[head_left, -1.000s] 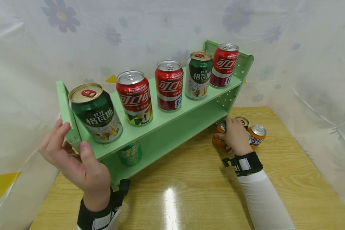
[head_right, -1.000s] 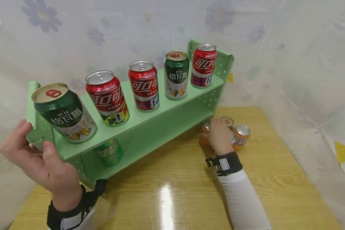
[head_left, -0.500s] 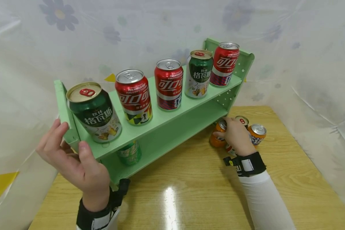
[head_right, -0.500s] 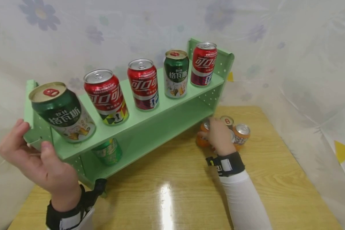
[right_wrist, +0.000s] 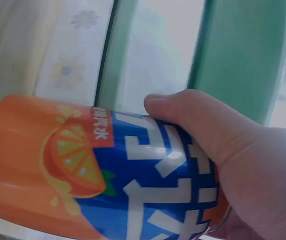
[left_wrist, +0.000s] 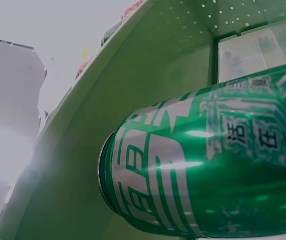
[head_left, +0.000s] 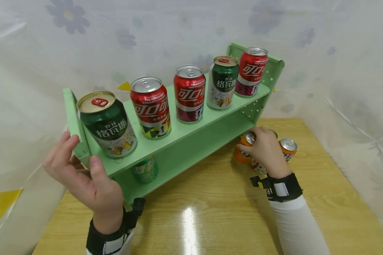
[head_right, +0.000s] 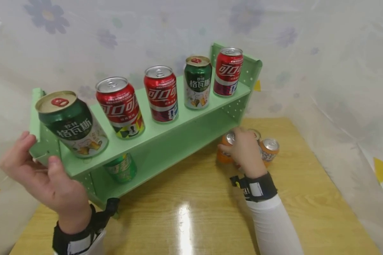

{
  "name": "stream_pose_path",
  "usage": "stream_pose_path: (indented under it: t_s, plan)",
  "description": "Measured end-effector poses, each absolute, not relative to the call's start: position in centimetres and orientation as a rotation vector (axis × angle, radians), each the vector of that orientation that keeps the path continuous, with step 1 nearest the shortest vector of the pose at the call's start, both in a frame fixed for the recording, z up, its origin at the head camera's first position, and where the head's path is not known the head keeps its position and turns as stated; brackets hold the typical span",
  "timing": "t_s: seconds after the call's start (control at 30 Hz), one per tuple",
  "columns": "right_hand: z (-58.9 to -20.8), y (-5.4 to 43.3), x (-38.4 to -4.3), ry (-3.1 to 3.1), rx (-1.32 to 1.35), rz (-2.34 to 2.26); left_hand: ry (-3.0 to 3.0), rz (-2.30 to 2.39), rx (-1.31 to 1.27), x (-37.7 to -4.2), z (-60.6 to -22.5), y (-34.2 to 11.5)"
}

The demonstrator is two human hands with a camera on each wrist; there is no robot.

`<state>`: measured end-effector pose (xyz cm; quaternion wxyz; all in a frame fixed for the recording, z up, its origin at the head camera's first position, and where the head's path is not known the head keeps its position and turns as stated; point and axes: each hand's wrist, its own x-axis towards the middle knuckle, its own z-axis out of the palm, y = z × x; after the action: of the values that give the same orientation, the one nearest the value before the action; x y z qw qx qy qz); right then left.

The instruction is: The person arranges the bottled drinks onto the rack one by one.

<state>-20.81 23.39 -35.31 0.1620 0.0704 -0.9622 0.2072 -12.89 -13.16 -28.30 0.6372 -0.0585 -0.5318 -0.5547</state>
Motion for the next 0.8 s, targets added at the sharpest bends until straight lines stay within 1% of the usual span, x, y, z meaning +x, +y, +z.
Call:
stream_pose_path:
  t_s: [0.13,0.5,0.8]
  plan:
    - [-34.6,23.0,-20.3,-2.696,0.189,0.644,-1.222,-1.269,-0.146,-13.0,-28.2,-13.1]
    - [-33.2,21.6,-20.8,-2.642,0.173,0.701,-1.225,-1.254,-0.135,-13.0,-28.3,-13.2]
    - [-31.7,20.2,-21.1,-2.614,0.235,0.663,-1.242,-1.237,-0.125,-13.0,-28.4,-13.3]
